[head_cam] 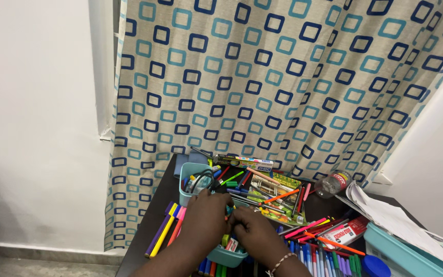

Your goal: The person organizes stationery items on a desk. They sort pens and markers by color, place them into containers, and arrange other items like erasers and scissors into a small blue bin. The person also moves a plastic bottle and a small container to a drawer.

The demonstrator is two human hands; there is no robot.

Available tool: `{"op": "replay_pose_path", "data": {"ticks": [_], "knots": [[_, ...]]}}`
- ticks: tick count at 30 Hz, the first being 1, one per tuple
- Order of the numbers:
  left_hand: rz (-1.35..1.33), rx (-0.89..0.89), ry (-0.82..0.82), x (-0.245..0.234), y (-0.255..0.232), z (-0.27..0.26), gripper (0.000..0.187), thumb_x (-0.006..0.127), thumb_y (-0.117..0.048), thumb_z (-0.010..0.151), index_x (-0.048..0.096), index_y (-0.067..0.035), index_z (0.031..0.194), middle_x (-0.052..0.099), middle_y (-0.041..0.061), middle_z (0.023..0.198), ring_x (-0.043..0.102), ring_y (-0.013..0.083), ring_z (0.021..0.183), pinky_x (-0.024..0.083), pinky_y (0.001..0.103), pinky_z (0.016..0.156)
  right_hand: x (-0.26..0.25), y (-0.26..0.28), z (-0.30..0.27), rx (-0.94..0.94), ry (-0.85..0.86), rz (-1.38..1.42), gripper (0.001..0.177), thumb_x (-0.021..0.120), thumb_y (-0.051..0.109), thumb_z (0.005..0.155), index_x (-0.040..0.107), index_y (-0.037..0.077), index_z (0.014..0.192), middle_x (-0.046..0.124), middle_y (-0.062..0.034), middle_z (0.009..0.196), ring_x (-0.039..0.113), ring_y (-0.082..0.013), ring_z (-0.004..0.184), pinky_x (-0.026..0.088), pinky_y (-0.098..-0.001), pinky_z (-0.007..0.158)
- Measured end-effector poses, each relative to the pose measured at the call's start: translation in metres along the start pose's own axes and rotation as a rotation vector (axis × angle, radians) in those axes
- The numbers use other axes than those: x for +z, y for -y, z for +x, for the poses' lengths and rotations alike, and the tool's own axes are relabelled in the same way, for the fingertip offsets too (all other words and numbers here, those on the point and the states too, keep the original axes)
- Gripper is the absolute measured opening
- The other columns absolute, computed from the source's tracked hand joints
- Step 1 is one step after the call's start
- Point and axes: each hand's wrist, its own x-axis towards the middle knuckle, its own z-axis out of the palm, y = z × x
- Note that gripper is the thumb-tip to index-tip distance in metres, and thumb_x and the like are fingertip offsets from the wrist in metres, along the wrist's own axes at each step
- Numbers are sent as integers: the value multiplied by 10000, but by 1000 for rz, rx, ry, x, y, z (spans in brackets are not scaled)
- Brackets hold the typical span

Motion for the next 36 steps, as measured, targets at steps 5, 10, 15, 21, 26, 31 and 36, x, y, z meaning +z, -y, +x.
{"op": "replay_pose_path", "data": {"ticks": [5,10,15,21,26,31,36], "knots": [[12,61,-23,7,5,0,410,825,-118,727,695,-132,1116,726,51,1061,582,300,1117,425,466,926,-3,6,-4,7,6,19,111,555,26,829,664,16,815,674,-103,863,645,-283,867,521,-384,818],[-19,62,-12,10,8,2,383,800,-78,722,685,-110,1086,718,61,1062,579,314,1115,440,461,929,-2,7,-3,32,21,27,123,532,1,814,644,16,766,657,-105,868,647,-290,878,527,-401,816],[-48,94,-92,14,10,3,399,805,-67,699,693,-100,1081,723,77,1034,593,335,1088,468,473,896,2,1,-6,-13,-33,50,116,526,-2,840,632,38,817,676,-102,885,674,-291,881,518,-400,851],[-65,96,-67,14,11,4,488,825,-78,667,681,-102,1133,707,73,1097,580,361,1065,479,485,861,10,-16,-4,-45,-60,93,149,532,-58,798,629,41,851,639,-109,922,660,-271,927,511,-387,872],[-52,105,-10,13,10,5,347,823,-125,770,675,-95,1082,695,81,1116,566,362,1100,461,510,890,8,-25,1,-118,-63,91,164,556,-68,768,637,36,865,640,-119,918,645,-262,961,491,-377,895],[75,38,108,9,8,10,390,748,-27,741,655,-102,1112,676,76,1150,556,341,1154,445,513,929,-24,-10,31,39,-336,41,97,612,0,803,699,38,792,684,-101,729,674,-255,749,524,-382,741],[102,69,76,16,9,13,266,637,-16,838,679,-111,1084,691,59,1124,570,325,1158,437,524,947,-44,-22,109,60,-259,-138,215,583,40,821,771,66,922,778,-102,916,738,-273,856,562,-397,788]]}}
